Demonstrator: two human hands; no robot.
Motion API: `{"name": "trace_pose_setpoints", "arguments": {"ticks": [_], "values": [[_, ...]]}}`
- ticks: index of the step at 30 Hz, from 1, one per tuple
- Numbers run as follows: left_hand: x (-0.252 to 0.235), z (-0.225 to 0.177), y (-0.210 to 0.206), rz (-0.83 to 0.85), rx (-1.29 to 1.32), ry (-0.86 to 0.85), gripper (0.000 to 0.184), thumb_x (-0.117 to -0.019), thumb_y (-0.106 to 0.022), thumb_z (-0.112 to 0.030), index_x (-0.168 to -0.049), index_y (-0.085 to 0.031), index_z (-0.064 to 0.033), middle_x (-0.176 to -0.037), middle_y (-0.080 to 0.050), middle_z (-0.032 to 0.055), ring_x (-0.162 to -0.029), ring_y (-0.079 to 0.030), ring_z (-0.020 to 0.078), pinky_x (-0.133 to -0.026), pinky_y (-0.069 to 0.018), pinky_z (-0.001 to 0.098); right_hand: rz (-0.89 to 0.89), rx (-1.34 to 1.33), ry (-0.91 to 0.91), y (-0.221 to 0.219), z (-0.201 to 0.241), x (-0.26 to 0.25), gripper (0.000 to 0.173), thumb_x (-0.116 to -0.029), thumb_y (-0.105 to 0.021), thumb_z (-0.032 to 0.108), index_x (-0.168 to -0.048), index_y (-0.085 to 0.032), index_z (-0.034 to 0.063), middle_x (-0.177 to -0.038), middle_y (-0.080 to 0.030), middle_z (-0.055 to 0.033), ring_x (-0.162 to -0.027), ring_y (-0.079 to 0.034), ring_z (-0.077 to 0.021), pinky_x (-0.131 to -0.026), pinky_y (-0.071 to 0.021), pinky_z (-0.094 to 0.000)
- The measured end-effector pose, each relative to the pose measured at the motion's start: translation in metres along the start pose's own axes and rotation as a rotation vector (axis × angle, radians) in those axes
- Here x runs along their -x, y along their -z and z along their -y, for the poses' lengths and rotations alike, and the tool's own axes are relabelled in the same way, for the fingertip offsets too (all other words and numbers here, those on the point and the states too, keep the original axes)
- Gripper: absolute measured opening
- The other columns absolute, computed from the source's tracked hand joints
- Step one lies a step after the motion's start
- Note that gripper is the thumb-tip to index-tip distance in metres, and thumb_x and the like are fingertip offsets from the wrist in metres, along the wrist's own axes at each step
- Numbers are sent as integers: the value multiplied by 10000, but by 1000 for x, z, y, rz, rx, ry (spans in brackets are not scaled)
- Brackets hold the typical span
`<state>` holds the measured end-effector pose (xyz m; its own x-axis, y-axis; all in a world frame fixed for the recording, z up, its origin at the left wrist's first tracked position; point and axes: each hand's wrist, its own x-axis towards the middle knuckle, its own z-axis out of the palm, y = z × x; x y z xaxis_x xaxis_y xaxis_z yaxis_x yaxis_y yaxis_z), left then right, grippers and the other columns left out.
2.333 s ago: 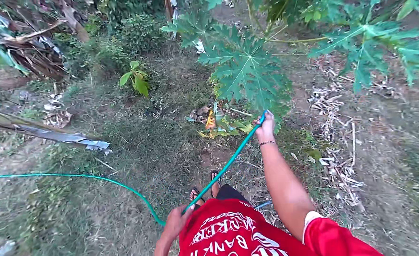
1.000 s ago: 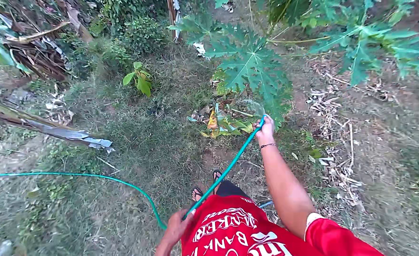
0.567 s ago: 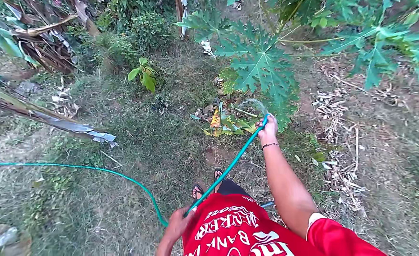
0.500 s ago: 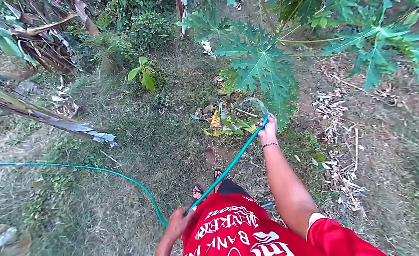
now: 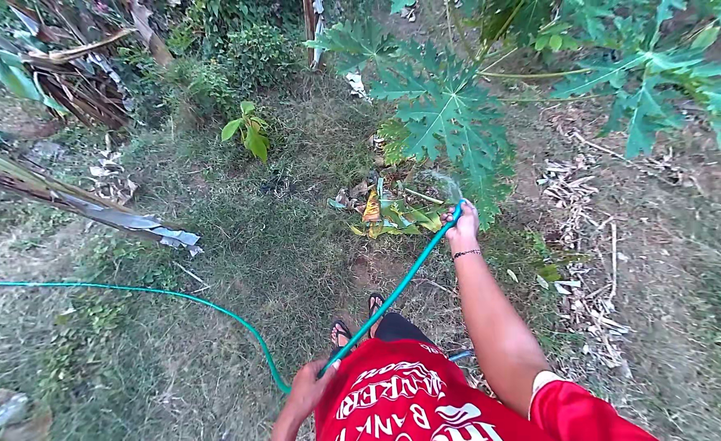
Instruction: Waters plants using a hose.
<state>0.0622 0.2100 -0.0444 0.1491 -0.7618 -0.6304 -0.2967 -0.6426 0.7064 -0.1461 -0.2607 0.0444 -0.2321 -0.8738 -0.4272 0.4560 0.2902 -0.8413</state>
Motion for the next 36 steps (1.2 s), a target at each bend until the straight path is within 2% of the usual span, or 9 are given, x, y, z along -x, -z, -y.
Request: {"name": "trace_pose_setpoints", "arguments": {"ticks": [4, 11, 14, 18, 20, 23, 27, 36], "values": [[0, -1, -2, -1, 3, 16, 502, -1001, -518, -577, -865, -699, -129, -710, -613, 25, -686, -607, 197, -677, -499, 475, 15, -40, -6, -1, -5, -8, 138, -1097, -443, 224, -1214, -502, 180, -713, -506, 11, -479, -482, -88, -466, -469, -237], [-8, -12, -12, -16, -9, 57, 521, -987, -507, -621, -853, -691, -152, -689, -590, 12, -668, -593, 193, -667, -492, 473, -37, -44, -47, -2, -6, -30, 115, -1086, -440, 184, -1173, -505, 145, -726, -524, -23, -493, -493, -119, -470, -476, -269], [-10, -20, -18, -50, -21, 76, 527, -988, -499, -629, -861, -696, -157, -693, -599, 17, -669, -601, 199, -665, -499, 483, -68, -48, -72, 1, -12, -46, 135, -1088, -434, 180, -1198, -492, 129, -746, -523, -44, -504, -501, -130, -486, -489, -280], [-12, -38, -21, -50, -71, 131, 538, -982, -497, -643, -947, -730, -159, -765, -654, 41, -741, -643, 223, -720, -515, 525, -96, -12, -123, 12, -22, -70, 180, -1087, -442, 191, -1249, -476, 120, -770, -546, -62, -529, -543, -151, -503, -515, -300], [-17, -45, -21, -56, -78, 154, 540, -977, -505, -648, -935, -731, -159, -742, -645, 39, -715, -634, 223, -699, -511, 522, -99, 34, -157, 18, -25, -82, 223, -1089, -449, 213, -1289, -481, 120, -814, -572, -82, -572, -569, -172, -536, -530, -333], [-24, -51, -22, -91, -78, 188, 530, -971, -519, -646, -890, -723, -164, -706, -626, 22, -680, -618, 211, -669, -503, 510, -72, 75, -176, 29, -29, -98, 256, -1090, -438, 200, -1323, -478, 100, -836, -568, -91, -565, -565, -178, -524, -534, -345], [-28, -61, -24, -149, -70, 203, 538, -970, -513, -644, -883, -731, -160, -703, -636, 18, -670, -615, 203, -664, -500, 508, -62, 44, -202, 37, -32, -107, 201, -1086, -448, 178, -1277, -476, 120, -815, -564, -79, -549, -565, -172, -514, -530, -331], [-35, -63, -36, -79, -99, 185, 537, -991, -514, -621, -942, -733, -132, -783, -666, 57, -764, -650, 229, -749, -523, 520, -72, 18, -203, 35, -31, -117, 221, -1084, -485, 203, -1294, -479, 132, -822, -566, -78, -576, -570, -173, -550, -538, -335]]}}
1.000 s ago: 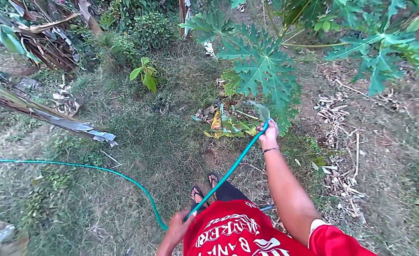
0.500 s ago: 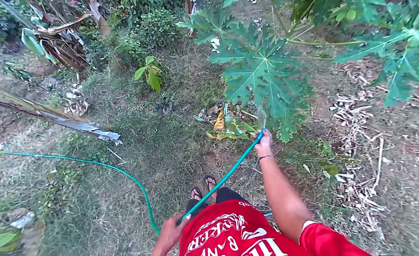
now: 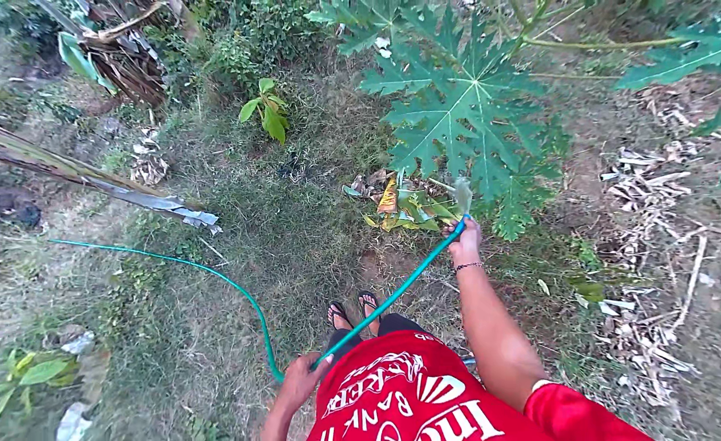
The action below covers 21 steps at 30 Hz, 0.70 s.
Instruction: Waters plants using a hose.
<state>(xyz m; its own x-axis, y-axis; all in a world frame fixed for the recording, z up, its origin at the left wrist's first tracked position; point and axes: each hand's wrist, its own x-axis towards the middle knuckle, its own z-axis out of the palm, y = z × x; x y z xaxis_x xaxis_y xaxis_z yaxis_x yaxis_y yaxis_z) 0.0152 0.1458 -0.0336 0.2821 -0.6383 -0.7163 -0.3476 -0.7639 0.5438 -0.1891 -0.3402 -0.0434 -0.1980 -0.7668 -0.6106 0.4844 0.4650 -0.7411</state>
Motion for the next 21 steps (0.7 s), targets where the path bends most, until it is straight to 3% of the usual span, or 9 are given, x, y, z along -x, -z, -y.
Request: {"name": "trace_pose_setpoints", "arguments": {"ticks": [5, 9, 11, 14, 15, 17, 21], "values": [[3, 1, 3, 14, 6, 11, 538, -990, -514, -618, -895, -709, -125, -741, -631, 53, -732, -628, 230, -717, -507, 513, 8, 22, 4, -1, -3, -1, 225, -1078, -481, 189, -1292, -497, 125, -828, -574, -82, -584, -583, -180, -551, -546, -341], [-5, -4, 3, 41, 90, -49, 557, -923, -581, -670, -830, -713, -137, -681, -607, 22, -655, -599, 193, -653, -499, 479, -7, -36, 16, -22, 1, 19, 169, -1074, -479, 176, -1233, -511, 128, -792, -540, -47, -553, -544, -146, -528, -524, -302], [-25, -35, 4, 30, 145, -122, 525, -930, -605, -637, -937, -733, -127, -749, -655, 40, -696, -636, 195, -688, -540, 477, 13, -73, 35, -42, -4, 41, 137, -1077, -473, 173, -1197, -521, 127, -747, -535, -40, -521, -529, -143, -503, -515, -299], [-69, -103, 11, -17, 289, -239, 426, -1031, -564, -448, -1194, -707, -81, -974, -727, 96, -852, -706, 207, -828, -595, 458, 134, -68, 99, -75, -24, 75, 159, -1087, -443, 153, -1232, -492, 111, -719, -548, -45, -509, -540, -146, -484, -511, -298], [-84, -115, 13, -44, 324, -239, 401, -1052, -548, -405, -1211, -702, -71, -987, -726, 109, -860, -706, 214, -840, -592, 458, 182, -58, 131, -83, -29, 83, 190, -1092, -431, 145, -1270, -474, 93, -736, -563, -57, -528, -564, -155, -500, -530, -311], [-104, -120, 8, -105, 361, -235, 356, -1058, -552, -369, -1124, -726, -65, -897, -703, 95, -793, -668, 192, -803, -564, 433, 265, -22, 193, -91, -25, 77, 230, -1105, -402, 158, -1303, -469, 61, -798, -619, -72, -605, -649, -182, -572, -597, -352], [-100, -104, -3, -106, 357, -255, 341, -1050, -566, -365, -1094, -748, -81, -890, -710, 71, -793, -659, 169, -809, -554, 415, 333, -10, 95, -93, 11, 6, 282, -1122, -355, 249, -1219, -535, 55, -951, -639, -62, -802, -665, -175, -758, -594, -375]]}}
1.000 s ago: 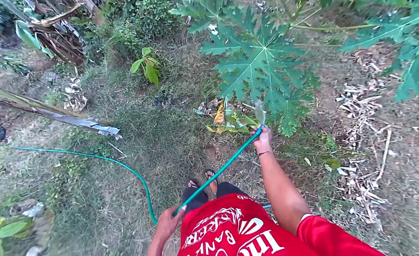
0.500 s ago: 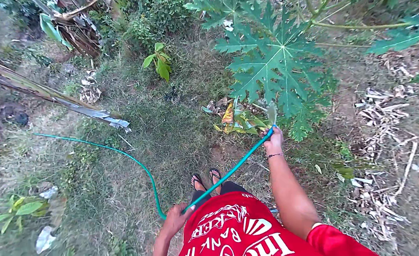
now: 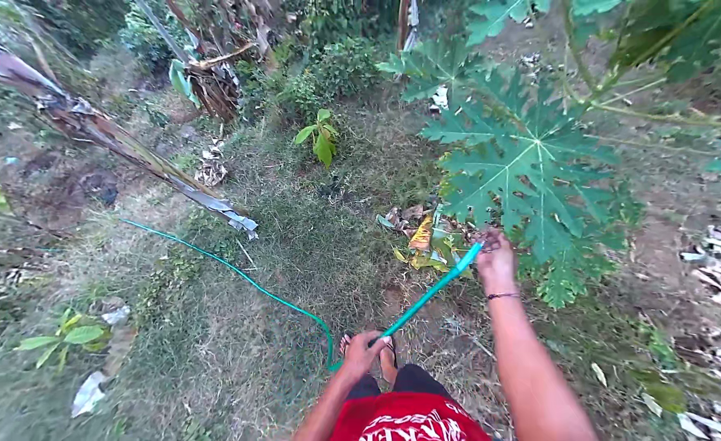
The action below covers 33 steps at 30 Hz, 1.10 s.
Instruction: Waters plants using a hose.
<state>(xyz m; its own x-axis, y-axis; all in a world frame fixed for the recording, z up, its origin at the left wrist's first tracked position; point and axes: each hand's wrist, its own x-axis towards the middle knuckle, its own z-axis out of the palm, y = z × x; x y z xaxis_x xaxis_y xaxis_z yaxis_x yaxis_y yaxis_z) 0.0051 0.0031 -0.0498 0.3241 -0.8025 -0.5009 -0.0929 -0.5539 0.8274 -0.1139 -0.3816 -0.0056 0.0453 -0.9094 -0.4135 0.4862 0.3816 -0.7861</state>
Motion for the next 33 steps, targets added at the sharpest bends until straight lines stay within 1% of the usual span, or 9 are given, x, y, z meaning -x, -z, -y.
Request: {"name": "trace_pose_setpoints", "arguments": {"ticks": [4, 8, 10, 12, 16, 19, 22, 30, 33], "values": [[15, 5, 0, -36, 3, -12, 314, -1036, -589, -371, -1103, -771, -123, -952, -741, 28, -836, -681, 121, -833, -566, 378, 106, 63, -151, -11, 26, -20, 278, -1132, -284, 246, -1167, -503, 79, -905, -629, -33, -750, -650, -127, -731, -584, -304], [23, 5, -8, -32, 17, 10, 303, -1036, -591, -356, -1059, -765, -109, -799, -690, 7, -681, -624, 107, -690, -545, 338, 220, 338, -190, 2, 15, -27, 210, -1110, -428, 320, -1073, -547, 152, -690, -533, 69, -485, -448, -7, -449, -421, -167], [25, 9, -8, -42, 21, 24, 297, -1033, -594, -348, -1054, -764, -105, -787, -684, 1, -675, -619, 102, -683, -542, 326, 256, 569, -191, 9, 13, -27, 317, -1079, -517, 369, -1263, -576, 118, -862, -598, 1, -648, -529, -86, -605, -509, -276], [30, 16, -7, -60, 22, 18, 288, -1030, -603, -340, -1057, -770, -107, -791, -690, -8, -675, -615, 87, -681, -537, 303, 290, 799, -108, 7, 4, -21, 335, -1056, -536, 412, -1156, -585, 96, -800, -521, 20, -608, -469, -64, -565, -455, -263], [36, 20, 0, -52, 11, 31, 299, -1029, -596, -354, -1045, -762, -106, -756, -651, -18, -645, -572, 83, -659, -507, 305, 499, 1002, -89, 5, -2, -18, 261, -993, -667, 186, -1167, -611, 0, -1050, -642, -158, -845, -615, -213, -777, -545, -424], [35, 22, 1, -52, -6, 28, 302, -1026, -597, -367, -1039, -768, -119, -720, -632, -32, -610, -548, 72, -624, -488, 290, 724, 1266, 8, 6, -16, -33, 299, -1037, -630, 230, -1220, -634, -7, -1096, -692, -198, -873, -696, -272, -800, -587, -458], [34, 16, 2, -36, 0, 32, 287, -1032, -593, -345, -1054, -770, -120, -727, -643, -33, -620, -563, 69, -629, -493, 274, 943, 1782, 247, -2, -13, -41, 338, -1081, -525, 266, -1197, -715, 11, -1216, -699, -212, -1164, -663, -373, -1030, -497, -579], [40, 5, 15, 108, 7, -69, 270, -1022, -606, -322, -1073, -781, -123, -784, -691, -39, -651, -589, 49, -648, -511, 255, 1160, 2094, 636, 13, 8, -40, 442, -1077, -495, 376, -1078, -720, -4, -1124, -690, -229, -1074, -665, -423, -941, -516, -602], [47, -4, 26, 164, -20, -102, 253, -1011, -625, -317, -1079, -784, -132, -877, -739, -31, -722, -645, 50, -700, -550, 266, 1192, 2170, 601, 19, 7, -50, 391, -1068, -522, 328, -1099, -726, -4, -1141, -693, -234, -1107, -653, -430, -984, -485, -613]]}}
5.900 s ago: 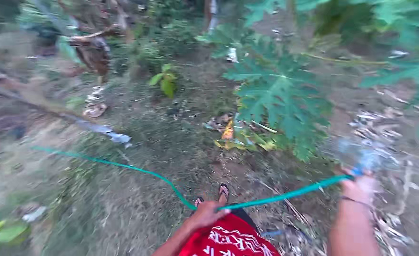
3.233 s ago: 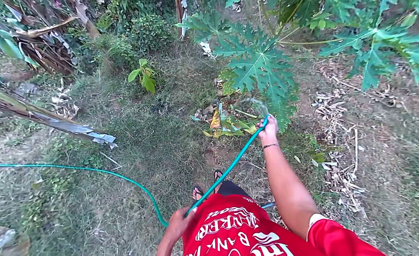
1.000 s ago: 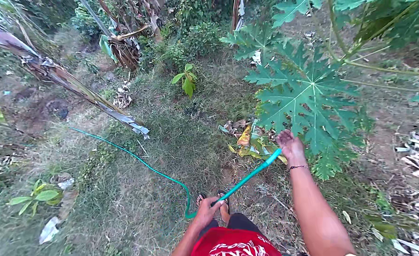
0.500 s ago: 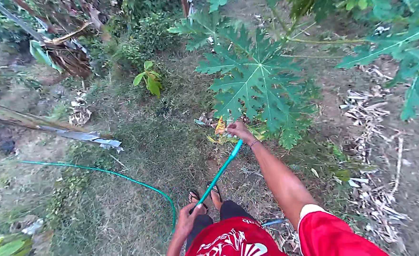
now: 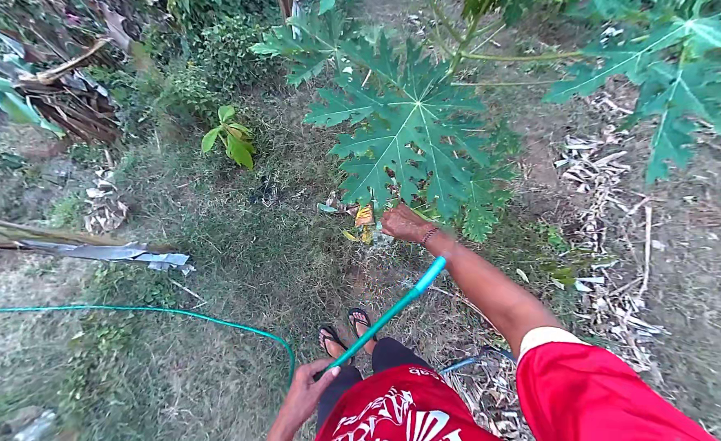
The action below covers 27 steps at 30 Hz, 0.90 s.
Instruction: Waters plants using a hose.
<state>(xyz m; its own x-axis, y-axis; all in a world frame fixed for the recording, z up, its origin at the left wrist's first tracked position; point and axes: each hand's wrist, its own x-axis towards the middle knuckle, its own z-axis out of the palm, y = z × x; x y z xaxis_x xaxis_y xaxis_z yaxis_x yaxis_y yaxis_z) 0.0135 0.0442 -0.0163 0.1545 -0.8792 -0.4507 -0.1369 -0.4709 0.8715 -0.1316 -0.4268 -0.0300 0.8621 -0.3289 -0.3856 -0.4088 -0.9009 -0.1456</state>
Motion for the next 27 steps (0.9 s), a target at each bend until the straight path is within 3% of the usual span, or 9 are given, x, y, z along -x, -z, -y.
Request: {"name": "trace_pose_setpoints", "arguments": {"ticks": [6, 9, 13, 16, 19, 22, 27], "values": [[-22, 4, 5, -117, -61, 73, 265, -1016, -612, -347, -1043, -785, -148, -750, -673, -49, -623, -574, 57, -624, -497, 265, 46, -27, -60, -3, -8, -1, 322, -1075, -508, 236, -1143, -716, -1, -1194, -684, -224, -1169, -633, -417, -1034, -479, -581], [-38, 2, -1, -176, -48, 114, 278, -1026, -605, -347, -1017, -772, -124, -701, -632, -40, -590, -545, 69, -597, -478, 275, -11, -51, -71, 5, 0, 10, 262, -1049, -552, 196, -1115, -728, 12, -1153, -698, -218, -1125, -653, -414, -991, -501, -589], [-49, 6, -9, -205, -18, 83, 255, -1027, -614, -308, -977, -768, -111, -667, -610, -46, -556, -514, 52, -560, -450, 248, -124, -346, -169, 5, -2, 20, 220, -1050, -531, 102, -1133, -685, -32, -1084, -699, -242, -1047, -685, -423, -937, -536, -603], [-51, 9, -13, -188, -8, 47, 247, -1021, -622, -300, -945, -763, -112, -652, -594, -53, -549, -501, 48, -552, -441, 243, -246, -620, -325, 7, -1, 25, 354, -1119, -436, 237, -1165, -669, -25, -938, -710, -235, -918, -706, -408, -896, -541, -599], [-49, 12, -14, -178, 3, 39, 241, -1020, -615, -288, -987, -769, -105, -664, -603, -54, -553, -507, 45, -557, -448, 238, -214, -492, -447, 18, 7, 27, 416, -1122, -416, 327, -1196, -658, -4, -1013, -699, -274, -1018, -685, -465, -919, -519, -629], [-45, 14, -15, -189, 35, 19, 234, -1019, -611, -271, -1012, -771, -101, -668, -607, -52, -552, -508, 37, -552, -447, 224, -113, -347, -481, 22, 6, 21, 470, -1130, -344, 379, -1246, -617, 14, -1073, -695, -271, -1070, -674, -463, -932, -510, -622], [-32, 18, -11, -166, 43, -6, 241, -1014, -610, -266, -1044, -774, -93, -684, -627, -56, -557, -517, 29, -552, -451, 212, -189, -364, -462, 25, 7, 23, 444, -1125, -384, 360, -1261, -631, 18, -1108, -686, -279, -1103, -657, -476, -965, -494, -637]]}}
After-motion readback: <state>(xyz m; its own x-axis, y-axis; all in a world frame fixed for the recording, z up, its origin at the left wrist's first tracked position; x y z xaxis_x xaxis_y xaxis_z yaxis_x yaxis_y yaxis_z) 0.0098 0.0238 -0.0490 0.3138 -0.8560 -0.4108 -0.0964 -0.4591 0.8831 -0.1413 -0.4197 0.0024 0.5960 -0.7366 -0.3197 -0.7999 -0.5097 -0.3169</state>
